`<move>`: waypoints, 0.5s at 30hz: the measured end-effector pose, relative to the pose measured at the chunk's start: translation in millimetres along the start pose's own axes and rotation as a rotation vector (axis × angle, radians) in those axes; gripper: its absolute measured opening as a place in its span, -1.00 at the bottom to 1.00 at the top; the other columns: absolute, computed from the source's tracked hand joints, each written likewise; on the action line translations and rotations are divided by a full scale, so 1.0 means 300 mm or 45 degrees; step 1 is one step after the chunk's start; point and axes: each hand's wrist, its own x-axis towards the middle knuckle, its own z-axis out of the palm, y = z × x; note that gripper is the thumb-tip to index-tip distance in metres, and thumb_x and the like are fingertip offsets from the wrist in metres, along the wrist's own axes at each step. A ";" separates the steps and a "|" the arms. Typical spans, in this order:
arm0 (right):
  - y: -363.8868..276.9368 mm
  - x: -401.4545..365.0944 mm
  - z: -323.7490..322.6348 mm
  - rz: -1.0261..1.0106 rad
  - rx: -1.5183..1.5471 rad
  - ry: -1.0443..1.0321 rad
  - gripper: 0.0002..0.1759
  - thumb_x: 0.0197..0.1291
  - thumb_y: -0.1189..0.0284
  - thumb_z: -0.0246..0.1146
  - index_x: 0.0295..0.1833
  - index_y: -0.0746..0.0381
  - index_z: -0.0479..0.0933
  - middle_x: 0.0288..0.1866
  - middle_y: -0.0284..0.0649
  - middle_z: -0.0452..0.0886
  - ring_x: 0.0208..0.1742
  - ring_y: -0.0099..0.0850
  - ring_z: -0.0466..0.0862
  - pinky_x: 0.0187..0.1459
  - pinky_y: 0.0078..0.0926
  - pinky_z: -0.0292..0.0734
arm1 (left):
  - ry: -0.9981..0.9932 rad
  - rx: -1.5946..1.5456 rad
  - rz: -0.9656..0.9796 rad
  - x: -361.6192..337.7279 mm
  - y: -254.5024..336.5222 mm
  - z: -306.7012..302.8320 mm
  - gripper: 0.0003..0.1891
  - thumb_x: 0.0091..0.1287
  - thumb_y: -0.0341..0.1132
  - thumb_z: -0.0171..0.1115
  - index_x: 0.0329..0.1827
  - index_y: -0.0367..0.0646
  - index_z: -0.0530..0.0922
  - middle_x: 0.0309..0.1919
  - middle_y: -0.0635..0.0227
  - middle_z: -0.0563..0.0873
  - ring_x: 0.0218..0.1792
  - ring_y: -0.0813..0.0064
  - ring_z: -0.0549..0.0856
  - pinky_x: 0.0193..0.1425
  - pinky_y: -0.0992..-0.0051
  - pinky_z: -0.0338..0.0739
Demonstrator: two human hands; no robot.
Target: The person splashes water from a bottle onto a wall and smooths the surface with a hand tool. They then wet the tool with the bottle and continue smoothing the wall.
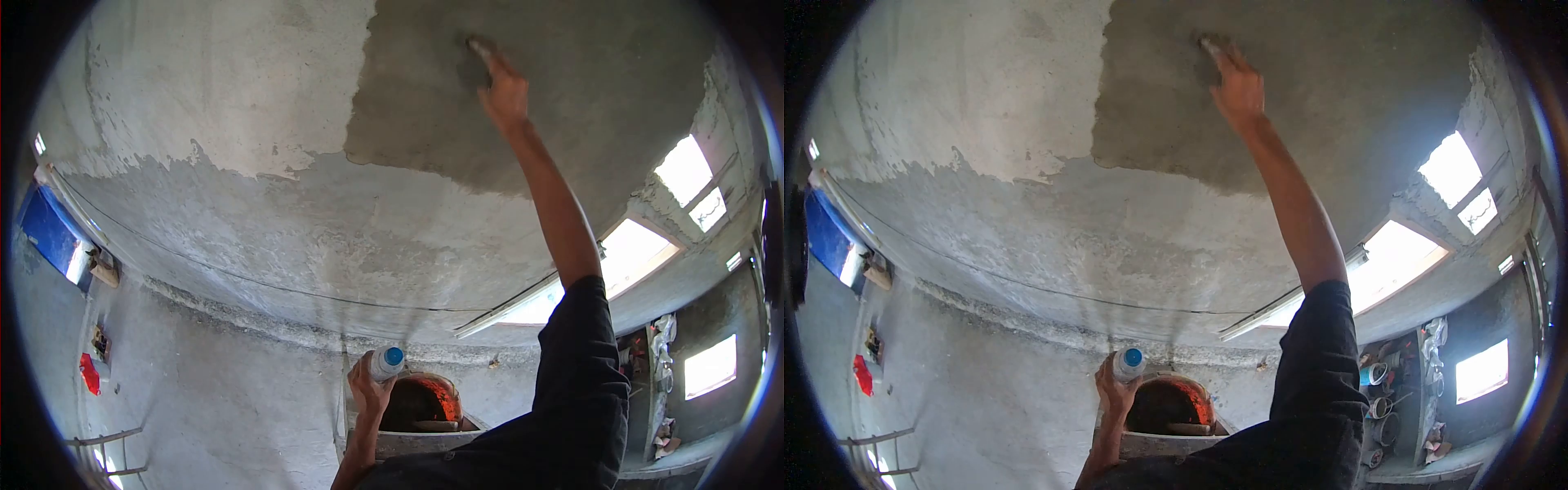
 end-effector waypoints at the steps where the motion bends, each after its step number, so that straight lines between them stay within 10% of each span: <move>1: 0.011 0.032 0.011 0.004 -0.001 0.001 -0.28 -0.12 0.64 0.33 0.26 -0.01 0.46 0.31 -0.19 0.47 0.23 -0.22 0.55 0.16 -0.29 0.59 | 0.003 -0.004 -0.012 0.002 0.001 -0.001 -0.33 -0.30 -0.47 0.58 0.00 -0.23 0.50 -0.18 0.02 0.68 -0.14 -0.08 0.65 -0.05 0.08 0.52; 10: -0.030 -0.132 0.131 -0.390 -0.072 -0.373 -0.25 -0.15 0.56 0.39 0.27 -0.04 0.45 0.27 -0.18 0.50 0.13 -0.20 0.61 0.15 -0.25 0.59 | 0.006 0.001 -0.002 -0.001 0.003 0.000 -0.34 -0.30 -0.46 0.58 -0.02 -0.22 0.51 -0.19 0.02 0.68 -0.14 -0.08 0.65 -0.04 0.08 0.52; 15: -0.043 0.013 0.010 0.093 0.064 -0.042 -0.25 -0.13 0.61 0.36 0.28 -0.03 0.44 0.25 -0.14 0.50 0.17 -0.22 0.58 0.11 -0.25 0.62 | 0.026 -0.002 0.014 0.000 0.009 -0.008 -0.34 -0.31 -0.46 0.58 -0.01 -0.21 0.51 -0.18 0.02 0.68 -0.14 -0.08 0.65 -0.03 0.08 0.51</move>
